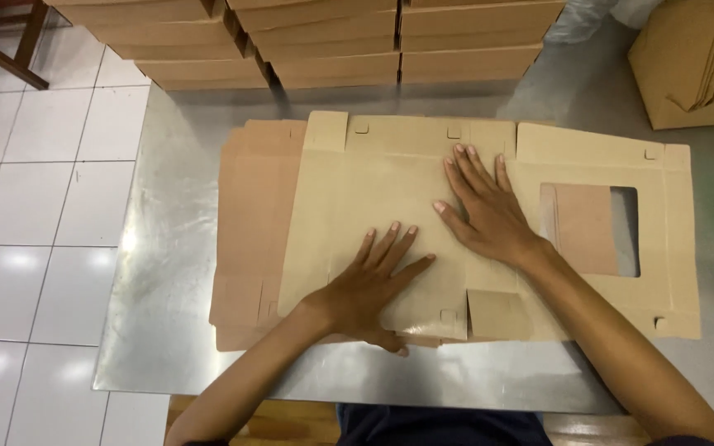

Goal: The person folds flat cardboard sheets into box shapes on a metal table. They align the panels, fold the flaps, and tuck tabs to form the box structure, repeating the process for multiple units.

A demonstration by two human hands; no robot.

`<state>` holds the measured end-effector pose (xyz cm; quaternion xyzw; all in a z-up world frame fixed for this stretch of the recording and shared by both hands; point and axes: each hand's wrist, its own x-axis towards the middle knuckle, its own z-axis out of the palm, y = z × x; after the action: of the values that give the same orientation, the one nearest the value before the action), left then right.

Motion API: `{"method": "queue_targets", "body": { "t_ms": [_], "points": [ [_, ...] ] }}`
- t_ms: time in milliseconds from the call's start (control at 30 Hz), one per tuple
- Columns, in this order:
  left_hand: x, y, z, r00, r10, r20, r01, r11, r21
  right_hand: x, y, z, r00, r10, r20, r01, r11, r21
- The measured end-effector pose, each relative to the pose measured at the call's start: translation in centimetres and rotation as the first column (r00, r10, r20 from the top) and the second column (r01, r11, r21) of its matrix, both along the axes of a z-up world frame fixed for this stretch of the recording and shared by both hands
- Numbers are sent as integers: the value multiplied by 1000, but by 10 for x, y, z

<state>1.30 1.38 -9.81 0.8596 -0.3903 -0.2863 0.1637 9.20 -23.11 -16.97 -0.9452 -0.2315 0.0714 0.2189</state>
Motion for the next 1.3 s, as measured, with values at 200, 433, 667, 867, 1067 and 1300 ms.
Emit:
{"method": "queue_targets", "body": {
  "t_ms": [200,433,667,867,1067,1300],
  "points": [
    [5,3,3,999,36,-26,-37,999,-40,1,-1,-5,999,24,30,-25,999,21],
    [13,12,6,989,80,-124,-97,986,-134,-2,1,-6,999,31,37,-32,999,26],
    [13,9,-20,993,79,89,-69,992,-106,-2,2,-1,999,33,34,-33,999,-8],
    [3,4,-6,994,98,55,-94,992,-82,6,6,-1,997,64,30,-63,997,-35],
    [6,4,-4,996,90,21,-89,994,-57,12,6,2,997,75,20,-75,997,-20],
    [14,8,3,995,89,-53,-92,994,-62,16,3,-1,998,64,7,-64,998,-10]
  ]
}}
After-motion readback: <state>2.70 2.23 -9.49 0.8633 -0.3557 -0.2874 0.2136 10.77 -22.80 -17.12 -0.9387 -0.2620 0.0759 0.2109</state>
